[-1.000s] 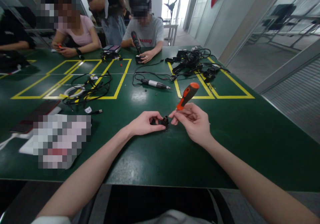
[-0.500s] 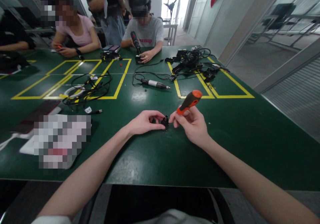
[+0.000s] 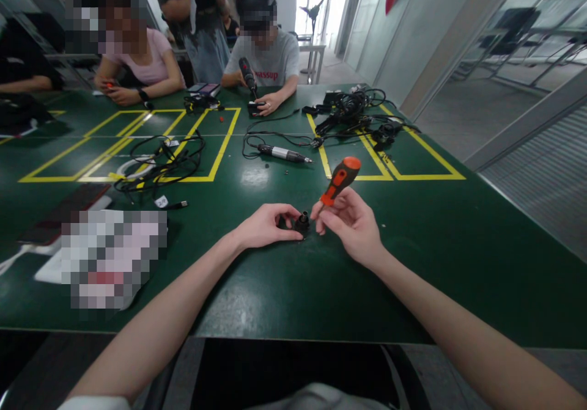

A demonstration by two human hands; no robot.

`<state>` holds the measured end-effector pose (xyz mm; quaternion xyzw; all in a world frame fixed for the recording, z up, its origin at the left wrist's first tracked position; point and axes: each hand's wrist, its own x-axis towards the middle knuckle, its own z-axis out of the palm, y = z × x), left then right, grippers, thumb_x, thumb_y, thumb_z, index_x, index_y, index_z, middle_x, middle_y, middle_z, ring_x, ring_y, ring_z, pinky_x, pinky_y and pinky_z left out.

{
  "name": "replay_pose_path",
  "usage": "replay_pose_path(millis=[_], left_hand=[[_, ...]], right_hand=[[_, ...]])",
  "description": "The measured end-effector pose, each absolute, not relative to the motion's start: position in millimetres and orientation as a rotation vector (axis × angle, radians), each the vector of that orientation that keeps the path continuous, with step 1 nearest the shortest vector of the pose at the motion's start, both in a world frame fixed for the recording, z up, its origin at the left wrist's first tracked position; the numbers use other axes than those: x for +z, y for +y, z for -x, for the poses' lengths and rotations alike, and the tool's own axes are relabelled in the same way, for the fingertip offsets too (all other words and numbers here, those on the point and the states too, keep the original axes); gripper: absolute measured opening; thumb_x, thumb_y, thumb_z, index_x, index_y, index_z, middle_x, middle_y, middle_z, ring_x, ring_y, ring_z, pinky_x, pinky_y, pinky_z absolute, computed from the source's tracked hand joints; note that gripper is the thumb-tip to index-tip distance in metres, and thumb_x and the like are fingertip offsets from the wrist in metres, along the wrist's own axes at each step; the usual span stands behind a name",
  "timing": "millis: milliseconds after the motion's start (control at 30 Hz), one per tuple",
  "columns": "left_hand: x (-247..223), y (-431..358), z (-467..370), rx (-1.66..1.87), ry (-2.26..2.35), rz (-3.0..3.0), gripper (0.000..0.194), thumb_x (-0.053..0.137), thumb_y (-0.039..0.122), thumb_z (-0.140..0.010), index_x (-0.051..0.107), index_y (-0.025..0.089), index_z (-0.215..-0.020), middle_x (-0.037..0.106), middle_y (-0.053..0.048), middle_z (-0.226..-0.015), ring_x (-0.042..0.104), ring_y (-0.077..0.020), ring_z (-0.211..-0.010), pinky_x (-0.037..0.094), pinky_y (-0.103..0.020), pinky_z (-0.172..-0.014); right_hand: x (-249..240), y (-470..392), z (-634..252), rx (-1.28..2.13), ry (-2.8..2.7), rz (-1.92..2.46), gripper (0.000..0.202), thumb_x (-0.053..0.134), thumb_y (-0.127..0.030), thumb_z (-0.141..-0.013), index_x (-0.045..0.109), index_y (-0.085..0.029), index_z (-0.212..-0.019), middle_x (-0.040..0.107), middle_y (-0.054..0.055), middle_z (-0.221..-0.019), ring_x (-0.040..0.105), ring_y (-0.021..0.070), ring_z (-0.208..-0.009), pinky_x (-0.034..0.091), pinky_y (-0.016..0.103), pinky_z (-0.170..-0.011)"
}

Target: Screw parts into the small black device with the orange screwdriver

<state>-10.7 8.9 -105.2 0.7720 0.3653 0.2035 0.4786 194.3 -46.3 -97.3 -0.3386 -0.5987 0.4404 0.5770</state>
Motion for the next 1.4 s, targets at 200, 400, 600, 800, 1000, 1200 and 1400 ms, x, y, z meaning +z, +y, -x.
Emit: replay_pose_path(millis=[200,400,600,800,1000,1200,1400], left_hand=[[-106.9,9.7,10.1,0.504,0.896,-1.912,0.034,0.085,0.039,-0.073,0.073,0.017,-0.096,0.065,0.002,-0.079,0.055,-0.0131,-0.071,0.043,-0.026,-0.069],[-107.8,9.2,10.0,0.512,0.888,-1.980,0.032,0.083,0.040,-0.074,0.071,0.018,-0.093,0.065,0.001,-0.080,0.054,-0.0129,-0.070,0.043,-0.026,-0.069],[-107.4,7.6,9.8,0.529,0.885,-1.991,0.034,0.080,0.046,-0.077,0.069,0.017,-0.090,0.065,0.001,-0.080,0.052,-0.0131,-0.070,0.043,-0.026,-0.069],[-106.0,7.7,9.0,0.524,0.885,-1.979,0.033,0.081,0.045,-0.077,0.069,0.018,-0.090,0.064,0.002,-0.080,0.052,-0.0131,-0.071,0.042,-0.026,-0.067],[-108.0,8.0,9.3,0.520,0.892,-1.959,0.034,0.081,0.046,-0.076,0.068,0.017,-0.088,0.063,0.002,-0.078,0.051,-0.0125,-0.069,0.041,-0.026,-0.067],[-106.5,7.8,9.3,0.521,0.884,-1.957,0.034,0.081,0.046,-0.076,0.069,0.017,-0.090,0.063,0.002,-0.078,0.050,-0.0125,-0.069,0.041,-0.026,-0.068],[-106.1,7.4,8.5,0.533,0.884,-1.971,0.034,0.081,0.046,-0.076,0.068,0.017,-0.088,0.062,0.003,-0.078,0.050,-0.0126,-0.069,0.040,-0.026,-0.066]], right_hand=[[-93.3,-45.8,-195.5,0.963,-1.437,0.869,0.034,0.077,-0.053,-0.088,0.067,-0.021,-0.085,0.071,0.001,-0.073,0.063,0.0132,-0.055,0.059,0.030,-0.055],[-93.6,-44.8,-195.2,1.034,-1.387,0.835,0.036,0.074,-0.056,-0.089,0.067,-0.021,-0.086,0.072,0.002,-0.074,0.064,0.0133,-0.054,0.058,0.030,-0.053],[-96.5,-46.0,-194.1,1.016,-1.375,0.781,0.033,0.079,-0.051,-0.087,0.063,-0.022,-0.089,0.073,0.000,-0.074,0.064,0.0123,-0.054,0.058,0.028,-0.054],[-93.0,-46.7,-195.5,0.942,-1.407,0.868,0.032,0.081,-0.050,-0.085,0.069,-0.021,-0.080,0.071,0.002,-0.077,0.063,0.0121,-0.055,0.058,0.028,-0.053],[-93.9,-45.4,-194.9,0.983,-1.410,0.831,0.034,0.073,-0.053,-0.091,0.072,-0.020,-0.085,0.071,0.002,-0.072,0.065,0.0125,-0.053,0.058,0.027,-0.052],[-97.0,-48.1,-193.8,1.000,-1.382,0.800,0.029,0.080,-0.047,-0.087,0.067,-0.022,-0.093,0.076,0.002,-0.077,0.068,0.0132,-0.057,0.061,0.027,-0.054],[-93.1,-47.4,-194.2,0.859,-1.384,0.881,0.030,0.085,-0.046,-0.081,0.074,-0.019,-0.074,0.072,0.003,-0.077,0.063,0.0112,-0.053,0.057,0.025,-0.047]])
